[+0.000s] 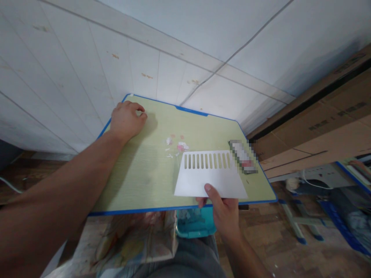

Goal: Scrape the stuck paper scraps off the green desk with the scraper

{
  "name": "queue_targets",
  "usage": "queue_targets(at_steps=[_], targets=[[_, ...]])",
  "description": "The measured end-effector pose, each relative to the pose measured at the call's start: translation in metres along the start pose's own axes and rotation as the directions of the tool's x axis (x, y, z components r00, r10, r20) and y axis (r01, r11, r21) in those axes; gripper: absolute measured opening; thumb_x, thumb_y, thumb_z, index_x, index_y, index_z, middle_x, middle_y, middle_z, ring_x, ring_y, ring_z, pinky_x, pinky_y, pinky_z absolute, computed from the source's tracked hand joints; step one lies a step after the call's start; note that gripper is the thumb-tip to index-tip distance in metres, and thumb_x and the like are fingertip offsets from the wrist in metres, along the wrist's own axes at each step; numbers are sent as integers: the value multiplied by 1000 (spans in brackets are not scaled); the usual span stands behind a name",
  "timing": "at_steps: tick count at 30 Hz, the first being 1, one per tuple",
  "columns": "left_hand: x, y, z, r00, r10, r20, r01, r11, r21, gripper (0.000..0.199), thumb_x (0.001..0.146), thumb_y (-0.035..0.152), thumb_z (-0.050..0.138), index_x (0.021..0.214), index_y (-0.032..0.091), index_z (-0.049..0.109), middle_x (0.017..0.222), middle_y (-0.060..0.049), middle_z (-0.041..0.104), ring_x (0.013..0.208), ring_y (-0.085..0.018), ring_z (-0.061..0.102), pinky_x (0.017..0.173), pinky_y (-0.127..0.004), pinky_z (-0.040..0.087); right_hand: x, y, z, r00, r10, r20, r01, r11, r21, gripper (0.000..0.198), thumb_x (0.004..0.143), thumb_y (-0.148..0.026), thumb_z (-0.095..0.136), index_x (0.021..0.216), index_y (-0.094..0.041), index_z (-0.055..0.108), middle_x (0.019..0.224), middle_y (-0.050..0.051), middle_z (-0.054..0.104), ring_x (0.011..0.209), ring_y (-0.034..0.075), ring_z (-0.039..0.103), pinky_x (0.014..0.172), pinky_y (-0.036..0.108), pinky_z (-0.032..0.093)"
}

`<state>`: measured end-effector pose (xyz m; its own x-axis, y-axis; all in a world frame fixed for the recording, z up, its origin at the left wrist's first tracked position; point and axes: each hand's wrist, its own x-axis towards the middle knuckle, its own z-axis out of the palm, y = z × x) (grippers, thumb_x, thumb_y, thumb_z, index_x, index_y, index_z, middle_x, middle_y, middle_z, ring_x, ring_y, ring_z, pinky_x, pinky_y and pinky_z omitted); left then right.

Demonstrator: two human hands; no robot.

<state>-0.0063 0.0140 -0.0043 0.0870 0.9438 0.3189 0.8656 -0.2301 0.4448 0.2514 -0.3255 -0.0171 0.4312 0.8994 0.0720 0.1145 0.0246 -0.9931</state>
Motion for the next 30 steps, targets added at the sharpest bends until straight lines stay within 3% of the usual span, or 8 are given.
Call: queue_targets(at_steps=[8,12,17,21,26,30], targets=[[3,1,2,1000,6,-30,-5,1000,12,48,116,42,56,141,23,93,161,-22,85,164,-47,71,144,-61,55,-5,1,10,996,50,-77,-51,999,-8,46,109,-58,99,79,-27,83,68,6,84,63,28,85,68,41,77],[5,0,6,998,-5,-63,3,999,-35,42,114,41,62,138,28,94,157,-19,87,163,-46,71,143,-62,54,5,8,23,994,35,-100,-30,998,47,49,102,-66,104,85,-26,83,66,6,84,54,26,79,57,38,71],[8,3,5,995,-46,-92,43,999,-29,38,108,35,68,134,24,94,156,-21,86,159,-49,72,140,-65,55,28,2,58,1000,-7,6,7,996,86,55,95,-75,103,86,-25,82,72,11,89,57,26,81,59,36,69],[9,6,0,992,-90,-92,86,996,-38,38,107,34,71,137,24,93,159,-22,84,164,-49,68,142,-65,54,43,-6,76,998,-40,40,35,993,114,55,91,-76,102,91,-24,82,77,12,92,56,24,79,52,32,60],[9,7,-6,993,-96,-64,93,995,-46,43,111,35,64,142,22,90,164,-23,81,166,-48,67,143,-64,54,49,-9,80,994,-50,95,41,994,102,53,85,-71,102,99,-24,82,79,9,93,50,21,74,50,33,61],[9,4,-9,997,-70,-35,68,996,-62,47,108,40,66,145,24,90,165,-23,81,165,-49,64,143,-66,54,50,-9,73,989,-37,141,30,998,54,45,87,-64,99,91,-25,79,72,9,89,48,20,71,50,32,61]])
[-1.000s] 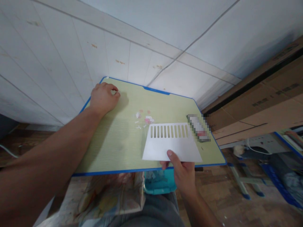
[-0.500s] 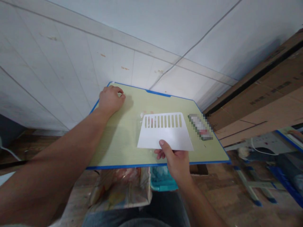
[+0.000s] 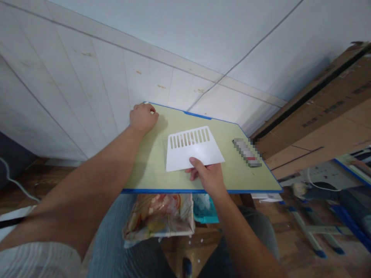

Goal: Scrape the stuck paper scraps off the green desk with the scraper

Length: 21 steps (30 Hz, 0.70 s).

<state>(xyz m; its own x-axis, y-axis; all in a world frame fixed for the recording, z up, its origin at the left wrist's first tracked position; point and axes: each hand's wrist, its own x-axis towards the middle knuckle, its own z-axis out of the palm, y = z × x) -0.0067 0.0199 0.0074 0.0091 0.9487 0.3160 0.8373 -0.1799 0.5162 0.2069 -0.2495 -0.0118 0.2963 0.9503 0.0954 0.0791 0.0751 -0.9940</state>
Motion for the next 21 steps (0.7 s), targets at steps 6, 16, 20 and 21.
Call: queue_targets(at_steps=[6,16,20,21], targets=[[-1,0,2,1000,-2,-15,2,1000,-3,51,103,41,69,146,26,93,162,-24,83,164,-52,65,142,-70,55,2,1,-5,1000,0,10,0,1000,11,51,85,-70,102,88,-25,78,70,9,88,51,21,73,52,32,64],[-1,-1,3,999,33,27,-35,995,89,56,103,39,69,151,22,92,173,-24,80,170,-51,66,147,-69,50,-3,18,-3,999,-5,39,3,998,56,47,95,-66,99,88,-22,83,70,9,88,52,20,71,54,31,62],[-2,-1,5,998,56,35,-59,992,109,55,107,38,67,155,24,91,172,-21,82,169,-49,68,147,-68,51,-6,22,-1,997,-22,72,20,999,36,52,93,-70,104,86,-24,83,72,9,88,52,19,70,53,31,62],[-3,-1,5,997,61,43,-65,992,111,56,108,38,66,156,22,91,173,-22,82,169,-49,68,147,-67,51,-7,22,-1,997,-20,76,17,999,42,51,92,-70,106,86,-24,83,71,8,88,51,19,69,52,31,62]])
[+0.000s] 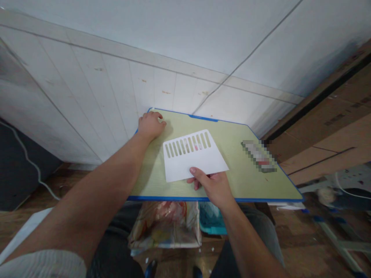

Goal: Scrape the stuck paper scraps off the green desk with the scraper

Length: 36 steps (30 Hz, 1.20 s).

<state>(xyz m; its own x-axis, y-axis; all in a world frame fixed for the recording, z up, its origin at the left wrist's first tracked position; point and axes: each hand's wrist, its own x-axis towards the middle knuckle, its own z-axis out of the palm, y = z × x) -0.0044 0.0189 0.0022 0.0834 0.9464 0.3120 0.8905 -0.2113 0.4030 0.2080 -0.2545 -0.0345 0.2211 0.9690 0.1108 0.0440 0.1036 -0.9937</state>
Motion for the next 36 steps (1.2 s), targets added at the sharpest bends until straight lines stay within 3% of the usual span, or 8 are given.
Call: queue_targets(at_steps=[9,14,18,23,26,29,32,36], targets=[[-3,8,3,1000,26,7,-26,1000,-6,56,111,36,63,158,18,89,178,-23,78,173,-49,65,149,-63,48,-8,-2,-3,998,36,44,-36,999,-1,50,95,-70,105,94,-24,86,71,6,87,54,21,73,53,32,66],[3,13,9,997,67,34,-67,998,-10,55,110,37,65,156,21,91,174,-21,81,171,-50,66,146,-66,49,-8,-4,-8,993,62,99,-64,998,17,52,90,-68,110,97,-23,86,67,3,82,52,21,75,51,30,64],[15,20,18,990,127,64,-127,992,1,57,106,39,68,156,23,90,175,-21,80,171,-51,63,148,-70,44,-10,-4,-8,995,70,73,-72,997,29,50,92,-67,108,94,-23,86,66,3,82,52,20,74,51,30,63],[26,28,24,987,110,114,-110,994,-8,61,106,42,69,161,25,88,180,-22,78,173,-51,62,147,-70,45,-7,-8,-13,998,69,11,-69,997,40,43,91,-62,106,90,-24,85,62,2,79,49,21,71,50,32,62],[28,23,24,989,96,112,-95,995,-13,64,104,42,68,164,25,87,179,-22,79,173,-51,63,147,-71,45,16,-23,-41,989,-18,-145,23,999,28,35,96,-53,96,80,-24,82,61,5,79,48,22,69,50,34,61],[27,14,22,994,68,88,-70,997,15,65,108,44,62,164,23,87,181,-23,78,176,-50,62,150,-71,42,59,-42,-73,944,-143,-298,142,990,-24,25,93,-44,91,82,-23,84,67,8,84,50,22,71,49,34,57],[23,5,18,996,69,57,-71,996,49,64,110,44,60,164,23,87,182,-24,78,177,-52,61,152,-78,37,112,-53,-83,968,-150,-203,132,986,-100,35,93,-50,93,76,-21,84,66,11,85,48,19,69,50,31,53],[18,1,12,995,74,69,-80,993,88,66,114,47,58,168,22,86,185,-27,75,179,-54,60,151,-85,36,169,-49,-60,999,33,-6,-33,996,-78,36,83,-51,100,74,-21,83,67,12,86,47,19,71,47,28,51]])
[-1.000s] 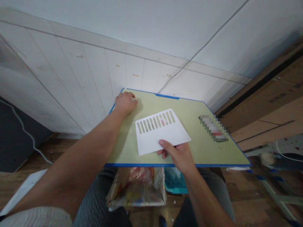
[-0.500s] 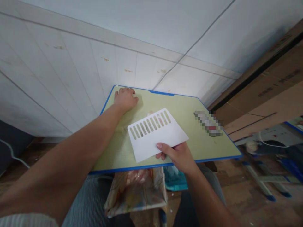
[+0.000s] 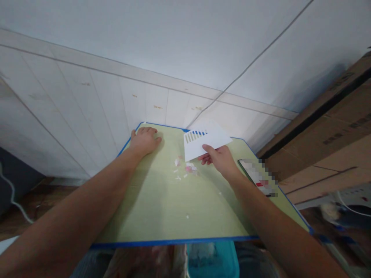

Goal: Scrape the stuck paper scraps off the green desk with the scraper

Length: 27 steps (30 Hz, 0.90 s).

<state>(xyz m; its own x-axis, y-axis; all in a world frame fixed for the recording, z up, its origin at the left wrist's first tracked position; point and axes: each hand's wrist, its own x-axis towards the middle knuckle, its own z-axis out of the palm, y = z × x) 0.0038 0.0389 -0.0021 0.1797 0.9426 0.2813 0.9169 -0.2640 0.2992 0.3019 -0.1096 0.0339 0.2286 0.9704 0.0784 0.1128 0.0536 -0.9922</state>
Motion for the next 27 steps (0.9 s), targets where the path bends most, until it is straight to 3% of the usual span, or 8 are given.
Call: queue_targets(at_steps=[5,8,12,16,19,22,27], targets=[[3,-4,2,1000,-12,15,11,998,56,62,116,48,57,166,27,87,186,-22,76,178,-52,61,150,-83,38,17,15,22,994,-60,88,56,997,56,36,82,-53,101,84,-22,83,70,10,88,53,20,76,47,28,56],[6,-9,5,1000,21,14,-22,996,90,59,117,47,55,163,28,87,185,-20,77,176,-50,63,151,-78,41,10,22,21,990,-100,104,94,994,60,40,80,-56,103,90,-23,84,72,8,89,52,21,77,47,28,59],[7,-10,8,998,54,32,-57,991,118,62,119,45,51,165,21,85,184,-22,77,175,-50,66,150,-76,44,2,22,15,982,-67,178,64,998,23,39,83,-56,103,86,-23,82,69,8,87,49,21,76,49,31,64],[6,-7,9,998,55,33,-58,992,113,60,120,41,52,167,20,84,183,-21,78,176,-47,67,152,-71,44,-2,29,14,991,-116,59,116,993,14,41,83,-58,102,89,-24,80,69,7,86,49,22,75,49,34,66],[5,-5,9,999,50,19,-52,993,107,59,120,41,54,165,20,85,182,-21,79,175,-47,67,153,-71,43,-8,35,19,987,-153,44,153,988,4,41,85,-60,101,90,-24,80,69,7,85,50,22,74,48,34,65],[4,-3,8,999,39,23,-41,995,92,59,121,41,54,165,18,86,181,-22,79,175,-47,67,153,-69,43,-20,32,26,982,-159,102,159,987,6,40,88,-58,103,91,-25,81,71,6,86,50,21,73,48,33,64],[4,-2,5,998,45,40,-49,994,103,56,123,41,56,163,19,87,182,-21,79,175,-45,67,151,-64,45,-31,16,29,947,-116,299,117,993,16,41,90,-58,106,90,-25,83,72,7,88,52,20,75,53,34,68]])
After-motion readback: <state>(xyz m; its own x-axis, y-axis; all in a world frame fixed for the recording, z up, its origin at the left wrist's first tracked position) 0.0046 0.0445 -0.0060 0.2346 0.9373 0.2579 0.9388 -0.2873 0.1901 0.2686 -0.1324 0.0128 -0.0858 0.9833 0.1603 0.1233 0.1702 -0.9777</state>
